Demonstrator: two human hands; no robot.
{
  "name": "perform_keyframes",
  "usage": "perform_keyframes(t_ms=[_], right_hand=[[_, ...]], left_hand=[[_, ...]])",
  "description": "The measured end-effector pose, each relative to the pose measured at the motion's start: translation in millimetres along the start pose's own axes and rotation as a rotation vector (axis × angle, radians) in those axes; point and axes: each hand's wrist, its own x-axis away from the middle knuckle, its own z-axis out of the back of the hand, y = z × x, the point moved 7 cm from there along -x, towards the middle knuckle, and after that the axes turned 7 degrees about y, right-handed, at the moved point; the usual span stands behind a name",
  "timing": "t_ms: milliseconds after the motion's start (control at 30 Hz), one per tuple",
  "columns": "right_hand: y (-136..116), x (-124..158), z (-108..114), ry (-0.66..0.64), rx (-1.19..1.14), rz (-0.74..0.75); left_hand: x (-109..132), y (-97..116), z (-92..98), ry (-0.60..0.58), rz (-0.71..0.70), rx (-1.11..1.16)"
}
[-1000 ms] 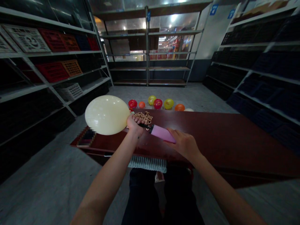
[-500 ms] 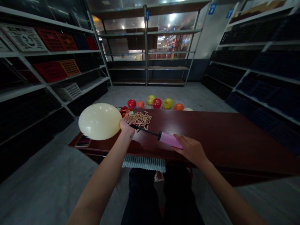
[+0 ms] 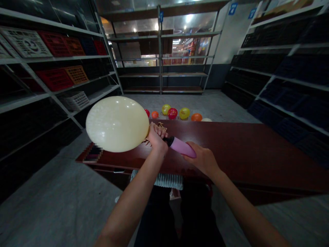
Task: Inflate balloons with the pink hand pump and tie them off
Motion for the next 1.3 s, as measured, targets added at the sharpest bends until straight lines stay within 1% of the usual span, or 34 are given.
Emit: perform_keyframes(t_ms=[67, 133, 200, 267, 433, 600, 667, 767, 833, 933, 1067, 1167, 1300], right_hand=[[1.1, 0.1, 1.2, -0.008, -0.004, -0.012], [3.8, 1.6, 2.8, -0.002, 0.007, -0.002], [5.0, 3.2, 3.9, 0.008, 0.035, 0.033], [3.8, 4.2, 4.0, 0.013, 0.083, 0.084], [2.4, 5.5, 4.5, 0.020, 0.239, 0.150], [13.8, 17.4, 6.6, 0.006, 0.337, 0.203], [21.4, 24.8, 6.2, -0.003, 0.339, 0.216], [32.6, 33.7, 4.1, -0.011, 0.294, 0.206], [37.7, 35.7, 2.2, -0.014, 0.242, 0.187], [40.8, 31.4, -0.2, -0.039, 0.149, 0.142], [39.6, 18.0, 1.4, -0.089, 0.025, 0.038], [33.1, 9.4, 3.7, -0.124, -0.017, -0.031], [16.0, 0.8, 6.4, -0.133, -0.072, -0.087]], left_hand=[[3.3, -7.0, -0.5, 0.004, 0.011, -0.011], [0.7, -12.1, -0.1, 0.001, 0.045, -0.011], [-6.6, -14.4, 2.7, 0.010, 0.087, -0.011], [-16.4, -13.2, 8.1, 0.044, 0.114, -0.013], [-41.0, 1.2, 20.6, 0.071, 0.146, 0.034], [-64.1, 21.4, 44.7, 0.142, 0.146, 0.052], [-72.0, 27.4, 53.8, 0.152, 0.152, 0.050], [-79.1, 33.4, 66.4, 0.199, 0.144, 0.035], [-80.3, 35.4, 69.3, 0.207, 0.123, 0.028], [-77.1, 37.5, 61.6, 0.154, 0.069, 0.043], [-64.8, 37.5, 42.6, 0.114, 0.005, 0.062], [-49.8, 29.2, 27.0, 0.081, 0.007, 0.051], [-23.9, 9.4, 9.6, 0.024, 0.057, 0.028]])
